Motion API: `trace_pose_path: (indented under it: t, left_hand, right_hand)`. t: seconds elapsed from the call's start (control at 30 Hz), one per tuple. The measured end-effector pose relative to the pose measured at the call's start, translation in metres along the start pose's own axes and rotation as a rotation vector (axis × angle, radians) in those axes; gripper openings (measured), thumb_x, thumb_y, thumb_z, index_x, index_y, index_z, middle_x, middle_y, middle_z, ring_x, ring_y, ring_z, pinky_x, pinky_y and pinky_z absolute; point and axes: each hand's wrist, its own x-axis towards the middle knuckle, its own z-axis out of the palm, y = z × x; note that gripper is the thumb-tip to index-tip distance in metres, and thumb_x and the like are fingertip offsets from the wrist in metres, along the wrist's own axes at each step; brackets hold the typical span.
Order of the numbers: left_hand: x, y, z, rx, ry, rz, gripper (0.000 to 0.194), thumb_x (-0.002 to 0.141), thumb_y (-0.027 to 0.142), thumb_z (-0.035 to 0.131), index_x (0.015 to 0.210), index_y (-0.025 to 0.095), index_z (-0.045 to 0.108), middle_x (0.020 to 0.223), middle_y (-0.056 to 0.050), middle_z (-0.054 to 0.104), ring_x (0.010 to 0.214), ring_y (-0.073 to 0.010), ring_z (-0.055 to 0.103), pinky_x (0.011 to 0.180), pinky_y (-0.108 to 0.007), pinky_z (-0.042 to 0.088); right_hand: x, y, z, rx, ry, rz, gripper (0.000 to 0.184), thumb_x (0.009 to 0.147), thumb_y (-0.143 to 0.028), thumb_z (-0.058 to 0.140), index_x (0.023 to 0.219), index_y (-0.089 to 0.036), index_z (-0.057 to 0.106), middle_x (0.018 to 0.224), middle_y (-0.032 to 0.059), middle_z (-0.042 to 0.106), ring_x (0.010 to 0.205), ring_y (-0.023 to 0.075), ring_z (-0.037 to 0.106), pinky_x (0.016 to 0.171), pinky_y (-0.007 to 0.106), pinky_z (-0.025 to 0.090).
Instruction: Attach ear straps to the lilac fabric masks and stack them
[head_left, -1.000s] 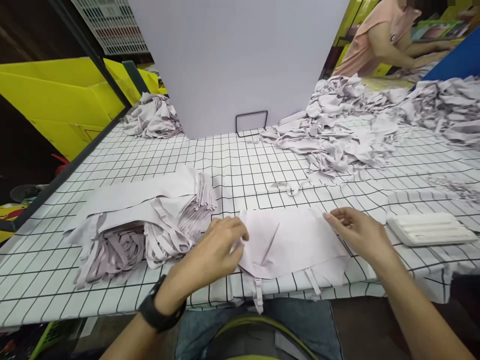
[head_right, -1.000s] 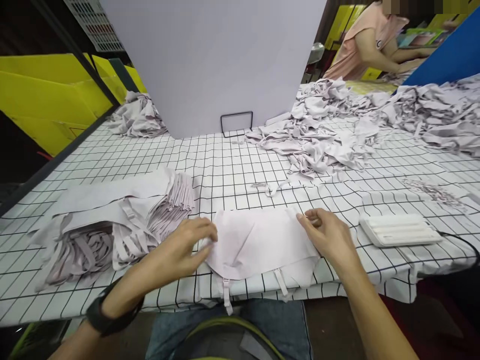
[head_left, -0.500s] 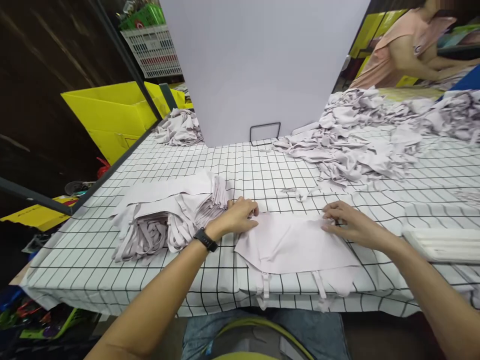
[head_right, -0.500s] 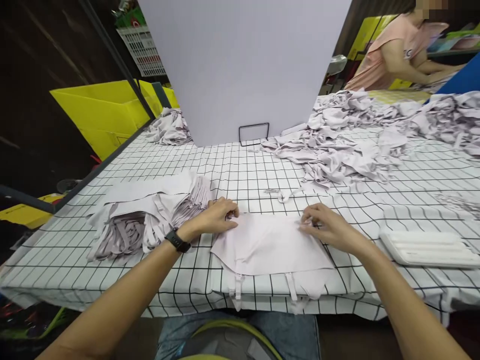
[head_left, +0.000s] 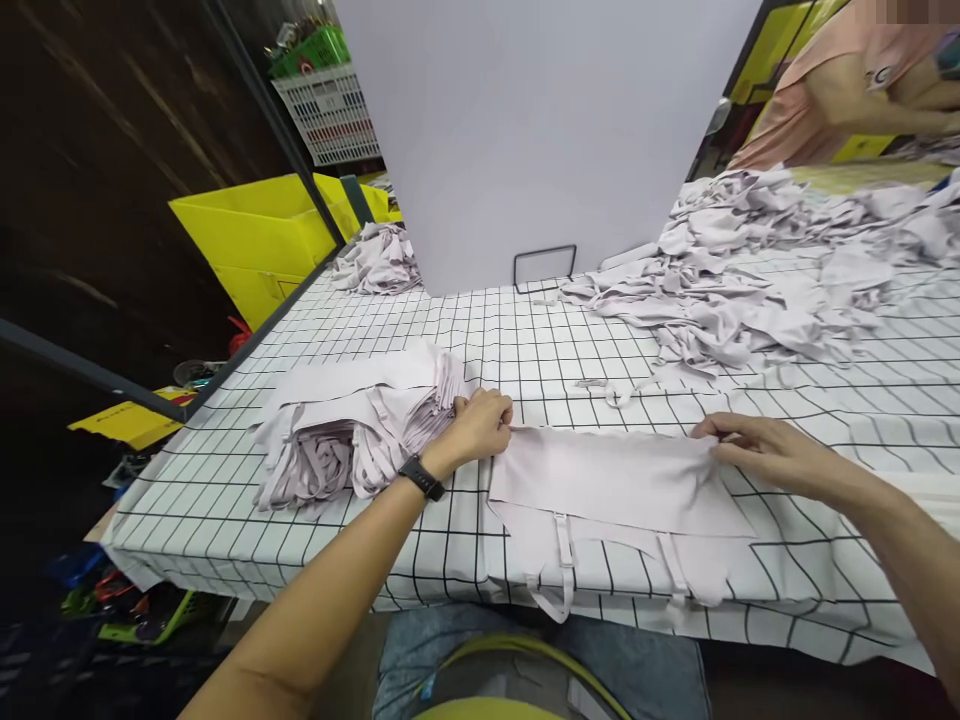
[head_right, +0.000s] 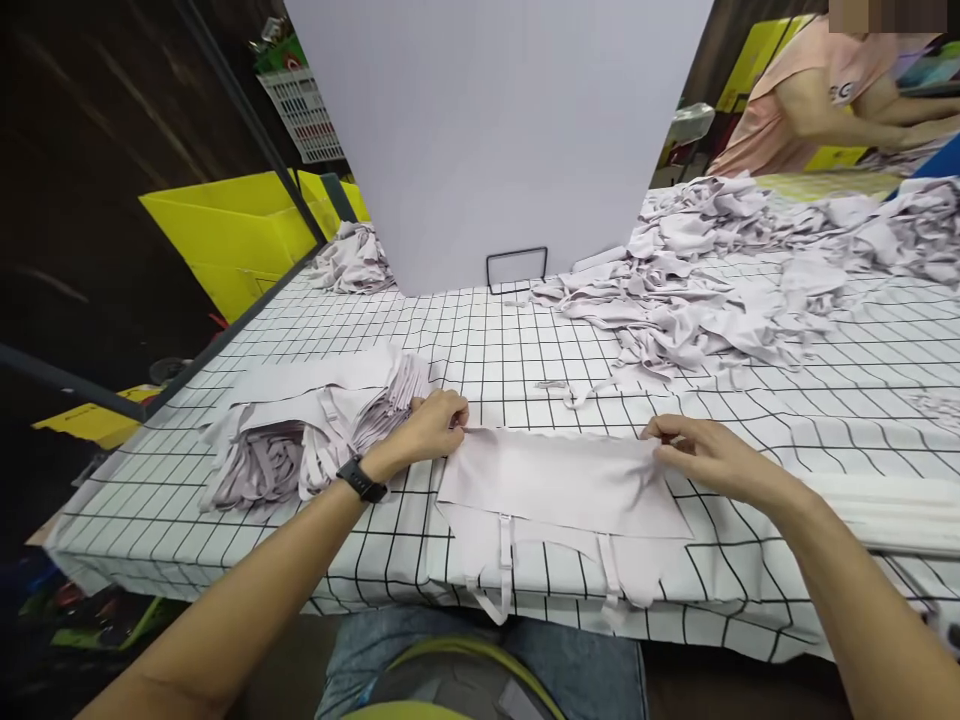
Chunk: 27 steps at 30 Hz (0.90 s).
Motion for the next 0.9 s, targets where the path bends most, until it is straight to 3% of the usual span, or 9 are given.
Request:
trace_pose_path:
  t: [0.13, 0.23, 0.33, 0.43, 0.53, 0.6, 0.77, 0.9]
  left_hand:
    - [0.001, 0.003, -0.002, -0.016, 0.016, -0.021, 0.012, 0.076, 0.009, 0.053, 0.081, 0.019, 0.057, 0.097, -0.007, 0.066, 0.098, -0.0267, 0.058, 0.081, -0.041, 0.038]
    - [0.003, 0.008, 0.001, -0.055, -0.001, -0.029, 0.018, 0.076, 0.018, 0.058, 0.094, 0.02, 0.06, 0.099, -0.006, 0.067, 0.098, -0.0285, 0.06, 0.085, -0.044, 0.039]
    - [0.008, 0.012, 0.007, -0.091, -0.005, -0.069, 0.029, 0.072, 0.016, 0.062, 0.101, 0.019, 0.06, 0.094, -0.007, 0.068, 0.096, -0.0305, 0.062, 0.088, -0.047, 0.04]
    - [0.01, 0.014, 0.007, -0.137, -0.012, -0.087, 0.017, 0.066, 0.009, 0.06, 0.081, 0.018, 0.062, 0.079, -0.005, 0.066, 0.086, -0.0276, 0.063, 0.084, -0.043, 0.042]
    - [0.002, 0.017, -0.003, -0.208, 0.045, -0.078, 0.01, 0.068, 0.008, 0.058, 0.068, 0.018, 0.059, 0.073, -0.004, 0.065, 0.078, -0.0223, 0.061, 0.07, -0.033, 0.043]
    - [-0.006, 0.021, -0.014, -0.253, 0.118, -0.067, 0.008, 0.07, 0.01, 0.057, 0.069, 0.018, 0.059, 0.072, -0.003, 0.065, 0.073, -0.0188, 0.059, 0.063, -0.029, 0.042]
    - [-0.02, 0.033, -0.049, -0.563, 0.387, 0.001, 0.008, 0.066, 0.01, 0.057, 0.069, 0.015, 0.064, 0.066, -0.001, 0.063, 0.061, -0.0129, 0.054, 0.055, -0.024, 0.039]
    - [-0.019, 0.04, -0.084, -0.593, 0.539, 0.091, 0.011, 0.064, 0.01, 0.058, 0.073, 0.014, 0.064, 0.057, 0.002, 0.058, 0.055, -0.0106, 0.049, 0.053, -0.023, 0.034]
  right_hand:
    - [0.01, -0.008, -0.002, 0.003, -0.065, -0.009, 0.037, 0.083, -0.059, 0.054, 0.072, -0.024, 0.061, 0.073, 0.0067, 0.064, 0.064, 0.0231, 0.053, 0.062, 0.036, 0.037]
    - [0.017, -0.013, -0.003, -0.005, -0.101, 0.009, 0.038, 0.077, -0.061, 0.06, 0.065, -0.025, 0.055, 0.066, 0.0055, 0.06, 0.062, 0.0225, 0.052, 0.06, 0.036, 0.036]
    - [0.016, -0.014, -0.002, 0.057, -0.091, 0.041, 0.035, 0.076, -0.06, 0.062, 0.071, -0.026, 0.055, 0.061, 0.0018, 0.055, 0.059, 0.0202, 0.05, 0.058, 0.034, 0.037]
    - [0.004, -0.014, -0.001, 0.218, -0.029, 0.09, 0.041, 0.076, -0.063, 0.065, 0.09, -0.025, 0.062, 0.073, 0.0036, 0.062, 0.066, 0.0216, 0.058, 0.058, 0.034, 0.044]
    - [-0.015, -0.019, -0.007, 0.332, 0.07, 0.137, 0.049, 0.081, -0.06, 0.068, 0.112, -0.023, 0.067, 0.102, 0.0112, 0.071, 0.085, 0.025, 0.067, 0.071, 0.036, 0.052]
    - [-0.028, -0.027, -0.017, 0.384, 0.145, 0.146, 0.049, 0.082, -0.058, 0.071, 0.117, -0.023, 0.069, 0.106, 0.0125, 0.072, 0.088, 0.0245, 0.067, 0.073, 0.035, 0.053]
    - [-0.049, -0.063, -0.052, 0.459, 0.426, 0.082, 0.045, 0.071, -0.055, 0.08, 0.099, -0.02, 0.075, 0.097, 0.0124, 0.073, 0.082, 0.0221, 0.066, 0.063, 0.03, 0.053]
    - [-0.051, -0.09, -0.082, 0.471, 0.64, 0.006, 0.034, 0.068, -0.039, 0.081, 0.095, -0.019, 0.073, 0.1, 0.012, 0.074, 0.09, 0.0243, 0.07, 0.078, 0.035, 0.058]
